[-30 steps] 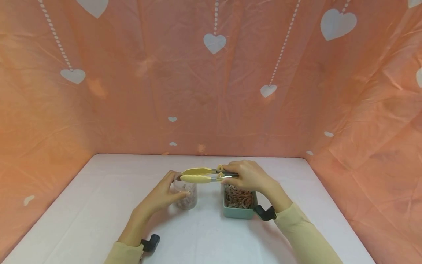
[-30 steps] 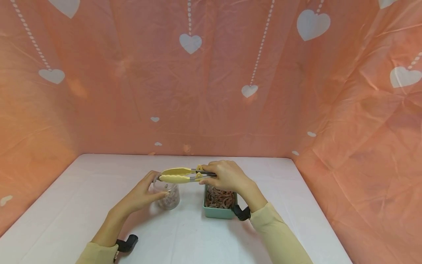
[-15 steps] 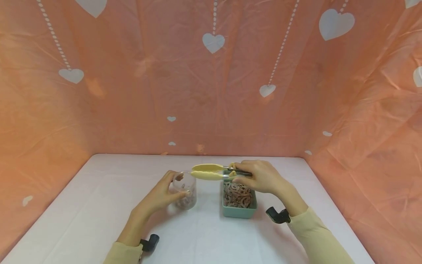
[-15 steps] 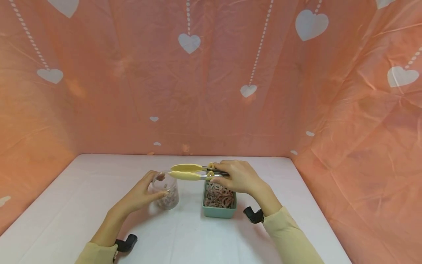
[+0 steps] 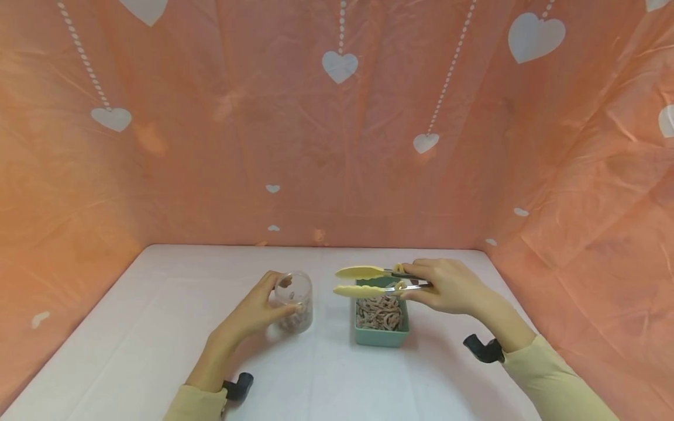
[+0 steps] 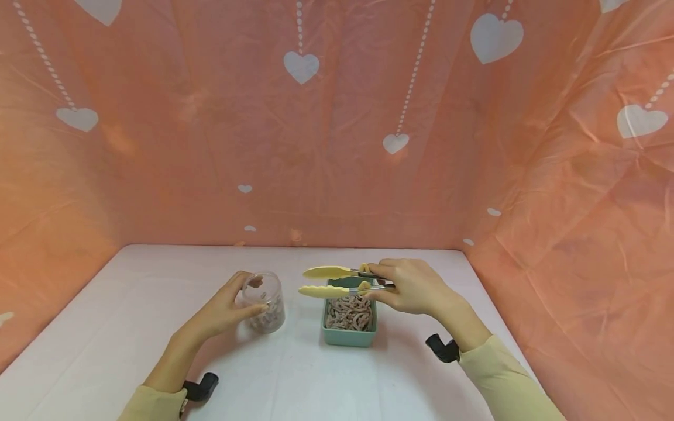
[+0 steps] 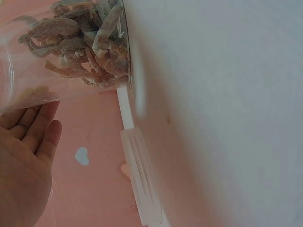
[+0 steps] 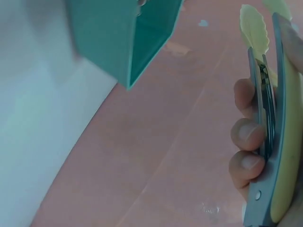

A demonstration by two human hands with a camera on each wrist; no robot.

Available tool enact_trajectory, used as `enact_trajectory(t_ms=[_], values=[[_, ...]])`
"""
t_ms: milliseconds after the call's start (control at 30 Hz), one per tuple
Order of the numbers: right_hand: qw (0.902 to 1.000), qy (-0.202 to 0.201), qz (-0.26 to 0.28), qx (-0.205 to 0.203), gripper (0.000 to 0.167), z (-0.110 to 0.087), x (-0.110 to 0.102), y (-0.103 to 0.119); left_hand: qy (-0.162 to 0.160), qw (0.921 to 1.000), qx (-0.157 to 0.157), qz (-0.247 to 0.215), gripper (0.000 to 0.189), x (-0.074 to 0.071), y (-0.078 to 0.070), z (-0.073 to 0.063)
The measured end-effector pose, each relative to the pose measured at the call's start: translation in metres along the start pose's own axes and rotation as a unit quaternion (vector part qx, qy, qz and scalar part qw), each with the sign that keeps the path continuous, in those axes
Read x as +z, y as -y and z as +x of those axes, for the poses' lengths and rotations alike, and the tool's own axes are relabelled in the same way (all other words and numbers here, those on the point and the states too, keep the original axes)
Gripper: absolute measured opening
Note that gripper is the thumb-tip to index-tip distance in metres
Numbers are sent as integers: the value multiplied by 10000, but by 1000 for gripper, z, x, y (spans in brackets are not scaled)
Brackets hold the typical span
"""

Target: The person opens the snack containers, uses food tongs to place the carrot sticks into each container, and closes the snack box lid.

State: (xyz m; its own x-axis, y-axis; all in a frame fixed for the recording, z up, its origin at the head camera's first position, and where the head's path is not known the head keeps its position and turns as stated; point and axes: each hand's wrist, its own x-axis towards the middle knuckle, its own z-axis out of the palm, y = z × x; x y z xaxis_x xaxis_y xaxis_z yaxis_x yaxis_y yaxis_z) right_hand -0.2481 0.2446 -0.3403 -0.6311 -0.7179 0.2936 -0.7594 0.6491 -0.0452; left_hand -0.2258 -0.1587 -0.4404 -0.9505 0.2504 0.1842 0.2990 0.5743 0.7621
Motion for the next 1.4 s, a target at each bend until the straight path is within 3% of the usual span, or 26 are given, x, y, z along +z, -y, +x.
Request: enact_trajectory(t_ms=[333,667,900,1400], values=[[9975,390,-380,-447,47,-20,-20,-18,88,9999,-99,-101,66,1,1,-1],[9887,1144,-680,-695,51,-15,-38,-29,81,10000,-44,-2,66,-1,1,0],[9783,2001,-494,-193,52,-1,-46,-30,97,9999,-76,-31,67,0,1,0],[9510,2941,-941,155,56,31,-45,-21,109,9999,-64,-14,70,0,3,1]])
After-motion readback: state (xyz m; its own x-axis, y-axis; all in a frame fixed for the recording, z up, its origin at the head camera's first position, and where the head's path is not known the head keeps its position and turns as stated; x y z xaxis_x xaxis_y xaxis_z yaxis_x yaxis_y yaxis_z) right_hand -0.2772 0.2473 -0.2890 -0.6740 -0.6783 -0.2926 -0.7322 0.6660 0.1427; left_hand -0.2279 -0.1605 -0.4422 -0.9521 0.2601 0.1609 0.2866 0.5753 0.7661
